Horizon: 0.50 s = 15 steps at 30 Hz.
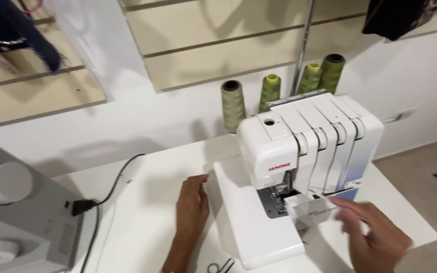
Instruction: Using a serger machine to finish the edges of small fabric pieces and trimming the excess thread with scissors.
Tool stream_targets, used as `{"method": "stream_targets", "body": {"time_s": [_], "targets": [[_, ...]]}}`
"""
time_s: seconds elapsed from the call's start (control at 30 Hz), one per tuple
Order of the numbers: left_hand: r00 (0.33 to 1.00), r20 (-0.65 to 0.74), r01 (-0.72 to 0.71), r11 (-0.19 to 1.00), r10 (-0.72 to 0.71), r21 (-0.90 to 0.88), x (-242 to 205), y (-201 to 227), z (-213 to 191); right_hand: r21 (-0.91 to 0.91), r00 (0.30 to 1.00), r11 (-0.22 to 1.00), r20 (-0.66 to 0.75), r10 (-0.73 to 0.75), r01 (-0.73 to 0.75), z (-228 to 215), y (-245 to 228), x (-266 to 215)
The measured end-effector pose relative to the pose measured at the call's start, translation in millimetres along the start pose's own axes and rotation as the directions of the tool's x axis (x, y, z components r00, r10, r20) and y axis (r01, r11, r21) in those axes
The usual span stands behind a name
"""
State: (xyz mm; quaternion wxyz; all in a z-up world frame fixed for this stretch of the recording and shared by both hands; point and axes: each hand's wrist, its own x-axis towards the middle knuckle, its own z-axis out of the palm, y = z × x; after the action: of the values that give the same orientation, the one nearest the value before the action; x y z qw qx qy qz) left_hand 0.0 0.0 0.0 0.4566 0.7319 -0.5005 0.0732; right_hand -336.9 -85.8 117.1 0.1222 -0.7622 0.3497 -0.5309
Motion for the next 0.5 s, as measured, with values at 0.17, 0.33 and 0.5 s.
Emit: {"method": "stream_targets", "body": {"time_s": [0.17, 0.33, 0.5], "targets": [[0.997, 0.058, 0.048, 0.997, -0.044, -0.063, 1.3, 0.2, 8.3, 0.003, 0.996, 0.996, -0.026, 0.084, -0.084, 11.5, 42.8, -60.3], [0.990, 0.088, 0.122, 0.986, -0.112, -0.116, 3.6, 10.0, 21.5, 0.238, 0.990, 0.963, -0.034, 0.139, -0.127, 28.4, 44.4, -78.5], [0.976, 0.099, 0.206, 0.967, -0.192, -0.149, 5.4, 29.6, 29.3, -0.206, 0.991, 0.971, 0.035, 0.128, -0.118, 19.3, 112.3, -112.9]]}}
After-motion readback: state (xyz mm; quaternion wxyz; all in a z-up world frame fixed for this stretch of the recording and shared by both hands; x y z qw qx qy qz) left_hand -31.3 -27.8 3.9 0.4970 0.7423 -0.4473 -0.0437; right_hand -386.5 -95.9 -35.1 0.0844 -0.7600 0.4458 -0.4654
